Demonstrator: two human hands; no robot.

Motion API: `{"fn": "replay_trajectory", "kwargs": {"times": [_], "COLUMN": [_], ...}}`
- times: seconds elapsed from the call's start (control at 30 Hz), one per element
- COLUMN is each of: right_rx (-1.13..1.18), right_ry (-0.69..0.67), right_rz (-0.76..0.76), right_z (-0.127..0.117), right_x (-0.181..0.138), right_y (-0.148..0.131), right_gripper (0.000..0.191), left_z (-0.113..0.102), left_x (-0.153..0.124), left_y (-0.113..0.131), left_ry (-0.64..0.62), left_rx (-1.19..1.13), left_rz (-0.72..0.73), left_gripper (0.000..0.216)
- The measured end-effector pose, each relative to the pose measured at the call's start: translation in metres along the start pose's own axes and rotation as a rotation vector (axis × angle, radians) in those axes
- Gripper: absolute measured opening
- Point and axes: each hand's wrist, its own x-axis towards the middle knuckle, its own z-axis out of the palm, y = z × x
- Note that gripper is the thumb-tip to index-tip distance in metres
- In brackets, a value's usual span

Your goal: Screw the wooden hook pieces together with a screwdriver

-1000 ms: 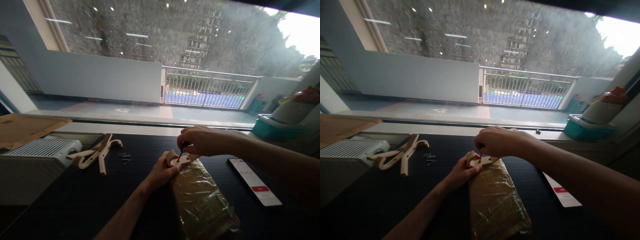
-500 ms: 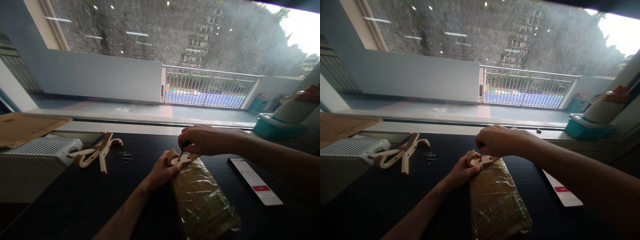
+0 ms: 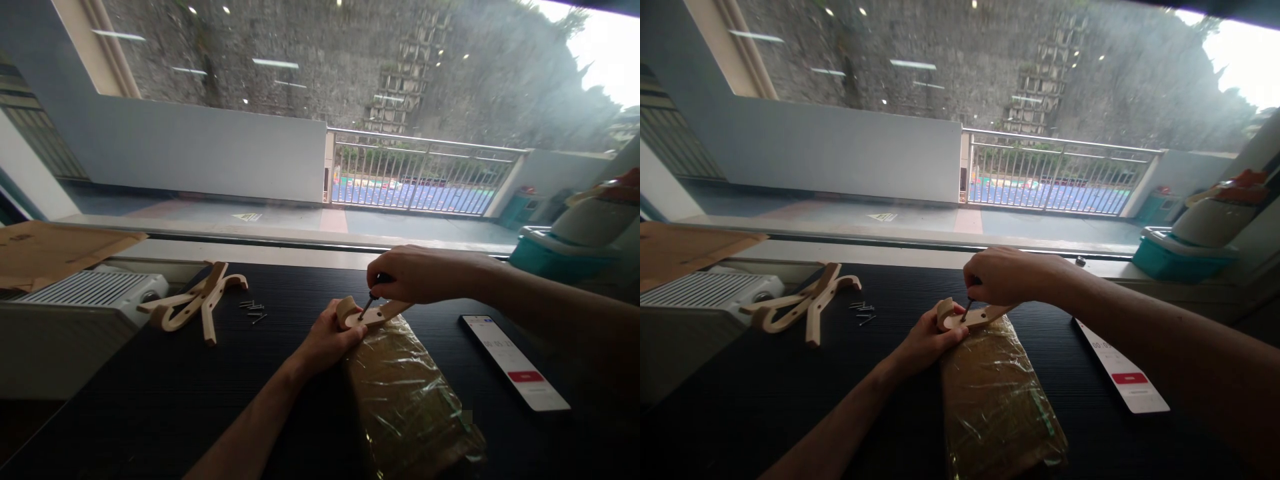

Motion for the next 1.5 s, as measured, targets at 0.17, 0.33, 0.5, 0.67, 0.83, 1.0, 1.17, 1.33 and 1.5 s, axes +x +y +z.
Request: {"fn": "replay_trajectory", "kwargs": {"times": [0.17,0.33,0.5,0.67,0.83,1.0,1.17,1.33,1.5], "right_rx": [-0.008,-0.023,-0.022,-0.025,-0.057,-0.119,-0.219,-0.237,-0.151], "right_ry": [0.021,0.041,0.042,0.040,0.033,0.016,-0.016,-0.008,-0.069], "right_rz": [-0.015,-0.028,-0.043,-0.047,-0.062,-0.071,0.034,0.215,0.177], "right_z": [0.000,0.001,0.001,0.001,0.000,-0.003,-0.005,-0.006,-0.017], "right_x": [-0.002,-0.003,-0.003,-0.003,-0.004,-0.002,0.009,0.019,0.013], "right_y": [-0.002,0.000,0.001,-0.002,-0.004,-0.016,-0.031,-0.030,-0.032], "right_gripper": [0.021,0.021,0.021,0.020,0.018,0.018,0.017,0.028,0.031], "left_z": [-0.001,-0.001,-0.001,-0.002,-0.002,-0.001,-0.002,-0.002,-0.002], "left_x": [-0.001,0.000,0.001,0.000,0.000,0.001,0.002,0.003,0.003], "left_y": [0.001,0.001,-0.005,-0.007,-0.006,-0.005,-0.005,-0.004,-0.002], "left_ry": [-0.001,0.003,0.001,0.002,-0.007,-0.005,0.009,0.001,-0.009], "left_rx": [0.022,0.020,0.016,0.035,0.013,-0.005,-0.021,0.023,0.017], "left_rz": [0.014,-0.001,0.006,0.021,0.014,0.010,0.018,0.043,0.037], "left_gripper": [0.029,0.030,0.031,0.030,0.031,0.033,0.034,0.039,0.045]}}
